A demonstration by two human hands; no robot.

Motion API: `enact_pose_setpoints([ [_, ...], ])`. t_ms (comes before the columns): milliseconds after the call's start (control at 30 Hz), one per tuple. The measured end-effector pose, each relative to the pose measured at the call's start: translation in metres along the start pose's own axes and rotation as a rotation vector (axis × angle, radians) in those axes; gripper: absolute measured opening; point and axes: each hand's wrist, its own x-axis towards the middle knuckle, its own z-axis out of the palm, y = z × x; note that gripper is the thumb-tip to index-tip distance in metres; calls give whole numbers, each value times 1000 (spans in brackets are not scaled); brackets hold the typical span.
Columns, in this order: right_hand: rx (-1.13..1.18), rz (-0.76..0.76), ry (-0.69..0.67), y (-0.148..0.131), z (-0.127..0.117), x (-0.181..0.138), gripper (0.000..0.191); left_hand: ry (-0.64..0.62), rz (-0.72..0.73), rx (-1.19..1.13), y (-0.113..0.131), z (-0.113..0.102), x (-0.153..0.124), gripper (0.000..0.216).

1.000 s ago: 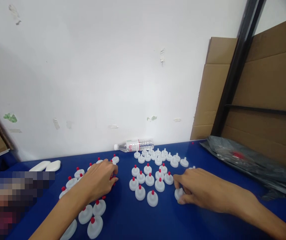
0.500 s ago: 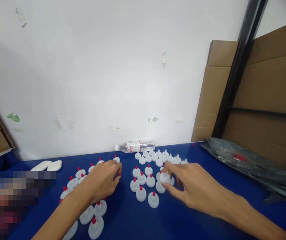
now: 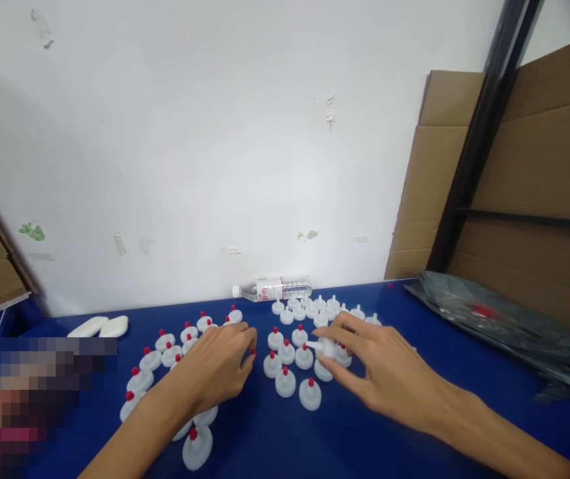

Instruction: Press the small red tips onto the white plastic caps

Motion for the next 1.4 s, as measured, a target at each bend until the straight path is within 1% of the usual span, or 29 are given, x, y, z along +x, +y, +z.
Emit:
enact_pose_setpoints([
  [167,4,-21,-4,-1,0,0,32,2,0,10,3,-4,0,13],
  [333,-7,-18,-13,-1,2,-1,33,-25,-8,17,2,0,0,12],
  [567,18,31,62,0,3,0,31,-86,-35,54,4,5,-1,11],
  [767,4,-6,89,2,7,1,33,-86,-16,52,9,3,-1,11],
  [1033,9,-9,85,0,10,-1,34,-39,2,34,15,-2,0,12],
  [1100,25,-14,91,-1,10,-1,32,-7,22,28,19,-4,0,13],
  [1267,105,-21,76,-4,12,-2,29,93,127,70,30,-4,0,14],
  [1333,113,-21,68,-3,14,-3,29,121,188,112,34,1,0,16],
  [1400,115,-39,66,-2,16,-3,32,178,273,152,37,9,0,17],
])
